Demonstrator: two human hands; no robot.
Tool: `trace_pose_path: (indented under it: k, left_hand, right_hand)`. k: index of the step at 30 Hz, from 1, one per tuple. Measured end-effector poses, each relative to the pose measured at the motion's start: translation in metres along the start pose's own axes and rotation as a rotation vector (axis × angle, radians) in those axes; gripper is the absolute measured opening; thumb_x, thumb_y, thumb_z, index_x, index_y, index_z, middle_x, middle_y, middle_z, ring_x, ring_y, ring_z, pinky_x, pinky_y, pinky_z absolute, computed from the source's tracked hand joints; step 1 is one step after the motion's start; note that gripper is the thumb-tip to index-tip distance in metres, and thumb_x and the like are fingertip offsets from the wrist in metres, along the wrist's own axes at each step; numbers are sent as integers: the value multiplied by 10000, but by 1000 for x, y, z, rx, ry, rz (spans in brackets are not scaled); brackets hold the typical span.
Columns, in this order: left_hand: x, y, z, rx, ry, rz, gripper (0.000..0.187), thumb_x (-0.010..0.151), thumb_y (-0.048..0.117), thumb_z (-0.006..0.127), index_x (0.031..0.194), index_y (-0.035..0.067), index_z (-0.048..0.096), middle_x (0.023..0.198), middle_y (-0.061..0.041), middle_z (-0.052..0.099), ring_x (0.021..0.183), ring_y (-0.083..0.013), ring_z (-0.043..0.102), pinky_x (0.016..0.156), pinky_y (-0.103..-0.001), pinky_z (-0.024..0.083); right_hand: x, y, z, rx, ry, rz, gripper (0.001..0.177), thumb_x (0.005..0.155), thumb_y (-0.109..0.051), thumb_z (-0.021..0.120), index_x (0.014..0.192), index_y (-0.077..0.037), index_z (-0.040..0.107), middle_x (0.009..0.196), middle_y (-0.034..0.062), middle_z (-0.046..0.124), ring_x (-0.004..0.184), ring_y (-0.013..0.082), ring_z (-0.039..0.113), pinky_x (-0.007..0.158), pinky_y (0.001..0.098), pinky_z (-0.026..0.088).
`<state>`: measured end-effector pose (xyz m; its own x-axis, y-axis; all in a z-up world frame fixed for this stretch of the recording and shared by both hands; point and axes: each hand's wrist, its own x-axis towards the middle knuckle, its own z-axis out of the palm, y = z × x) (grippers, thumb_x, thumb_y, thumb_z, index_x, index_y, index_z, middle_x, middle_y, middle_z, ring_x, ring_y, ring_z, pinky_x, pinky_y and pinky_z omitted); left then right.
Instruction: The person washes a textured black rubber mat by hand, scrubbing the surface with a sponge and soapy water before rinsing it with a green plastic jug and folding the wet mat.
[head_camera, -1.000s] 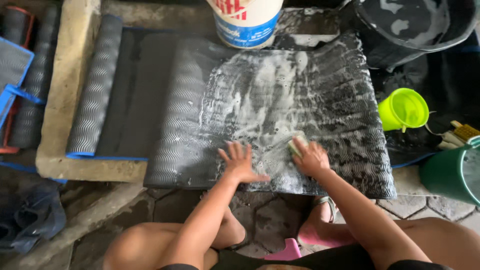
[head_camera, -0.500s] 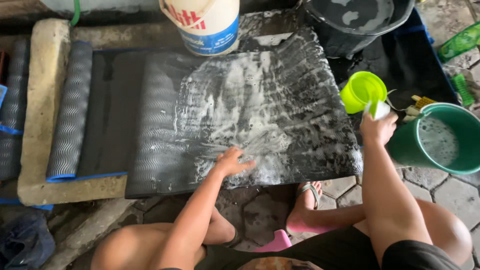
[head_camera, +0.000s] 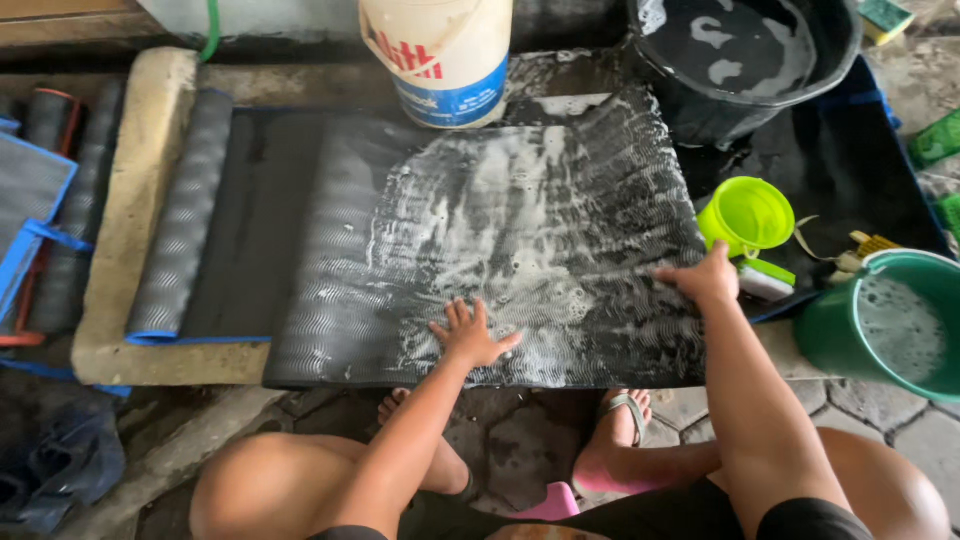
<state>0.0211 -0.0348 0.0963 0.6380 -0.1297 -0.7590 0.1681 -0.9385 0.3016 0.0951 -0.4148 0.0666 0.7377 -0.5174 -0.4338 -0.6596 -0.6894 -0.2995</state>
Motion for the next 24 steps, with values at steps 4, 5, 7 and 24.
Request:
trace_pose_path:
  k: [4,5,7,24]
  left_hand:
    - [-14,-9,-5,-63,21,76,1209,718,866,416,1515,46,22,1544,-264,-100,1429,-414,-153,1097,-671,-17]
    - [-21,-9,-7,-130,43,124,1254,687,870,468,1512,30,34,1539,-274,-92,1424,-425,-157,1120,-645,-1]
    - [-30,-5,-15,-291,67,115,1199,749,816,479,1510,22,2,1531,-280,-106,1416,-422,-180,1112,-640,-15]
    - [14,-30,81,360,1040,718,648,573,343,680,1146,61,576,833,-120,561,714,-308,596,524,-450,479]
  right_hand:
    - [4,-16,-8,49,149,-138,647,558,-389,868,1064,-47,654,959,184,690,965,391,646,786,482,526]
    - [2,-21,-11,193,192,-152,514,574,-310,889,974,-61,684,851,158,692,885,387,665,714,468,542]
    - [-32,-47,-35,540,106,-212,450,615,-167,848,999,-36,653,831,138,667,799,324,660,660,412,545]
    - [-2,-20,-26,503,153,-64,792,918,-540,699,1482,-308,195,1338,341,406,1200,506,449,871,653,443]
